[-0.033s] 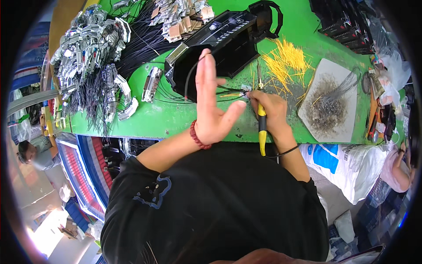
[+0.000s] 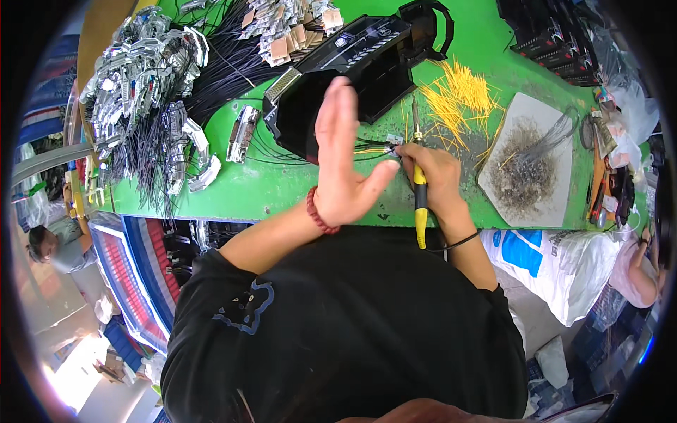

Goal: The person solders wires and circuit boards into plastic shells using a soldering iron, places assembled shells into a crate, and ties a bag.

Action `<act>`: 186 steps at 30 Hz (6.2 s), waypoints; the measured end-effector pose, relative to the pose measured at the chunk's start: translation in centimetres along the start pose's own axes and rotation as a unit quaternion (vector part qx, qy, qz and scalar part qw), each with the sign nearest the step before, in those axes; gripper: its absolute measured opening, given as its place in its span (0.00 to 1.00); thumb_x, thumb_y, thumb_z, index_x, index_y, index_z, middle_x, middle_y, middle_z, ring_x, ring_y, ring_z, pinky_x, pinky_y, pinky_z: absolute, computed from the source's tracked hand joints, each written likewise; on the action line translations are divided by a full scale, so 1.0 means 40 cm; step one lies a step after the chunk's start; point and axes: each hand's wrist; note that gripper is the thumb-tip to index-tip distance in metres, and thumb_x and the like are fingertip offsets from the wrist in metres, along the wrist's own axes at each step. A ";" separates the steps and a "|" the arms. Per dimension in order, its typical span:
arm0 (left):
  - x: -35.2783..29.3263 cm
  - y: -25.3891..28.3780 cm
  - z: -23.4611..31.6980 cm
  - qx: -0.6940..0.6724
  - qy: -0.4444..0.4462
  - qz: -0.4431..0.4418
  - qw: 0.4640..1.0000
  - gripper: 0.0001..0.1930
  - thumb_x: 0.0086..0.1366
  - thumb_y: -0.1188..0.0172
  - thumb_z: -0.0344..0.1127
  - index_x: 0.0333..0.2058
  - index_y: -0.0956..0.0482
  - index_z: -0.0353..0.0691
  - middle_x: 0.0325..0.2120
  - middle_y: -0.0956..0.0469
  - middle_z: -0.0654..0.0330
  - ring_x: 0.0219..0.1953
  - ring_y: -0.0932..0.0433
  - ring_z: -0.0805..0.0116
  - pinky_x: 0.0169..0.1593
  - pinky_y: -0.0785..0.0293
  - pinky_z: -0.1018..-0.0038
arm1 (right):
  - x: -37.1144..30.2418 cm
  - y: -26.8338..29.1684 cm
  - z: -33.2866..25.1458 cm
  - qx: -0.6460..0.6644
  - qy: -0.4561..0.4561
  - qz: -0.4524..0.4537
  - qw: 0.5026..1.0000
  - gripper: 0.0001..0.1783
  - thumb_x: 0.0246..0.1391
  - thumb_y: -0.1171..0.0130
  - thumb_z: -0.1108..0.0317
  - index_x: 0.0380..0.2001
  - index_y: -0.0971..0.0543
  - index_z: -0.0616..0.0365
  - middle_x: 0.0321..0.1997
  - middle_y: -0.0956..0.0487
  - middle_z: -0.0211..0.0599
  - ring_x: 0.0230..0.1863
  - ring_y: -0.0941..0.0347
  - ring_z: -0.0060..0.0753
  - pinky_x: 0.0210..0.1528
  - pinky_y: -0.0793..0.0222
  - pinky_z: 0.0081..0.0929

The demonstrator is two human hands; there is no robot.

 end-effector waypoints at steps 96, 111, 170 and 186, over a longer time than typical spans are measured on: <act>0.059 0.004 -0.070 -0.141 -0.015 -0.272 0.952 0.04 0.52 0.35 0.25 0.26 0.21 0.41 0.23 0.24 0.62 0.29 0.25 0.63 0.36 0.29 0.71 | 0.003 0.009 -0.017 0.645 -0.242 -0.011 0.725 0.30 0.49 0.34 0.73 0.54 0.36 0.56 0.30 0.22 0.41 0.30 0.25 0.27 0.35 0.27 0.22; 0.053 -0.005 -0.063 -0.110 0.015 -0.248 0.962 0.03 0.53 0.36 0.25 0.25 0.22 0.37 0.21 0.25 0.60 0.27 0.25 0.63 0.32 0.30 0.72 | -0.015 -0.005 -0.035 0.529 -0.133 0.070 0.835 0.33 0.46 0.33 0.81 0.55 0.37 0.56 0.36 0.23 0.39 0.36 0.25 0.26 0.40 0.27 0.23; 0.062 -0.067 -0.112 0.155 -0.043 -0.295 0.942 0.05 0.54 0.39 0.25 0.29 0.26 0.37 0.34 0.24 0.59 0.30 0.22 0.55 0.31 0.24 0.66 | -0.141 0.015 0.008 0.367 -0.247 0.236 0.865 0.13 0.50 0.43 0.67 0.35 0.29 0.67 0.29 0.27 0.40 0.24 0.33 0.22 0.28 0.36 0.17; 0.067 -0.067 -0.112 0.168 -0.048 -0.318 0.932 0.05 0.54 0.38 0.27 0.30 0.24 0.37 0.33 0.24 0.58 0.32 0.22 0.54 0.33 0.25 0.64 | -0.153 0.013 0.005 0.342 -0.247 0.204 0.883 0.15 0.49 0.35 0.64 0.34 0.26 0.62 0.31 0.27 0.30 0.28 0.36 0.15 0.31 0.41 0.15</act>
Point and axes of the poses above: each hand's wrist, its own x-axis towards the middle knuckle, its own y-axis out of the back of the hand, z = x × y
